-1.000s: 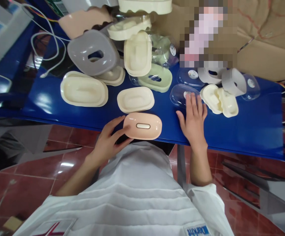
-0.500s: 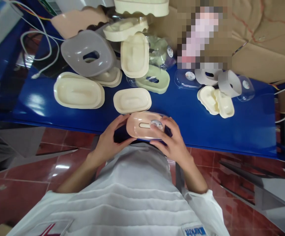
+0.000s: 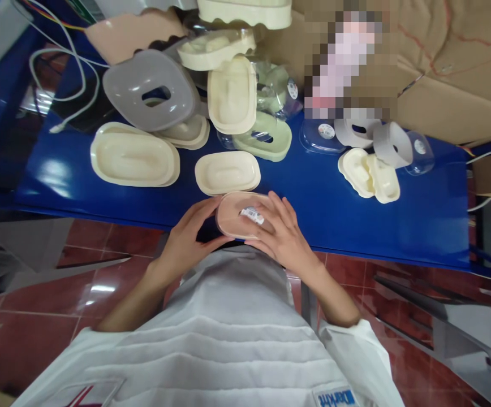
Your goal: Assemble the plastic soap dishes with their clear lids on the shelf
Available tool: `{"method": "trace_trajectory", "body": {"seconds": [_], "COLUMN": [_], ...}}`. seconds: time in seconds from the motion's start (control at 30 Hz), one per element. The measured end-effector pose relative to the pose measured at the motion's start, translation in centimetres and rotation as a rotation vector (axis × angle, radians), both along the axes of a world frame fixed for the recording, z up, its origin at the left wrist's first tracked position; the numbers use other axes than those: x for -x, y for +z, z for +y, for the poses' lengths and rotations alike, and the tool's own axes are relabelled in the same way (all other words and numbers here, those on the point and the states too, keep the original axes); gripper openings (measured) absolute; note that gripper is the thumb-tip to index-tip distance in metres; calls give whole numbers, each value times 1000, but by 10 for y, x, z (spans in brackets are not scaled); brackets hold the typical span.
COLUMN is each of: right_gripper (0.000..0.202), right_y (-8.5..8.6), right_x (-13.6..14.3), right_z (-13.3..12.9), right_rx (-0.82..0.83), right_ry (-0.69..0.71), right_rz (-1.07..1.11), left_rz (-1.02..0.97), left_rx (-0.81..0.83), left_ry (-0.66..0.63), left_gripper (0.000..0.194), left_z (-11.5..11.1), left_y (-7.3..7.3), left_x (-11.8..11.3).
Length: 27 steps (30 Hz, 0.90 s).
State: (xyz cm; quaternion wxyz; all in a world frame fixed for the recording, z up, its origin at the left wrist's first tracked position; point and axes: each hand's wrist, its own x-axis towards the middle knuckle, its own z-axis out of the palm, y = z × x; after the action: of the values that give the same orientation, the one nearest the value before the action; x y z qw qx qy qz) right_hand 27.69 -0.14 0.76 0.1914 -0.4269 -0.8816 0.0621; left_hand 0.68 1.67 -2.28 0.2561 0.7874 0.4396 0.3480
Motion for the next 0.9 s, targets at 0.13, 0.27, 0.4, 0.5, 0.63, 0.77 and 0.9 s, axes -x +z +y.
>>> {"method": "trace_trajectory", "body": {"seconds": [0.13, 0.27, 0.4, 0.5, 0.63, 0.77, 0.9], "right_gripper": [62, 79, 76, 71, 67, 73, 54], "right_y": [-5, -6, -9, -16, -24, -16, 2], "right_x": [-19, -67, -132, -182, -225, -192, -99], "right_z": [-11, -42, -78, -94, -91, -54, 11], "right_rx": [0, -105, -217, -269, -312, -374, -204], "right_ry": [-14, -190, -512, -727, -889, -899, -511], "right_rz": [5, 28, -63, -176, -184, -130, -93], "left_rz": [33, 136, 278, 330, 329, 260, 302], "left_rx": [-57, -197, -198, -197, -244, -327, -409], "left_ry": [-64, -35, 27, 10, -21, 105, 213], "left_gripper": [83, 78, 66, 57, 54, 55, 53], "left_z": [-1, 7, 20, 23, 18, 17, 24], "left_y": [2, 2, 1, 3, 5, 7, 10], "left_x": [6, 16, 17, 10, 5, 24, 43]}}
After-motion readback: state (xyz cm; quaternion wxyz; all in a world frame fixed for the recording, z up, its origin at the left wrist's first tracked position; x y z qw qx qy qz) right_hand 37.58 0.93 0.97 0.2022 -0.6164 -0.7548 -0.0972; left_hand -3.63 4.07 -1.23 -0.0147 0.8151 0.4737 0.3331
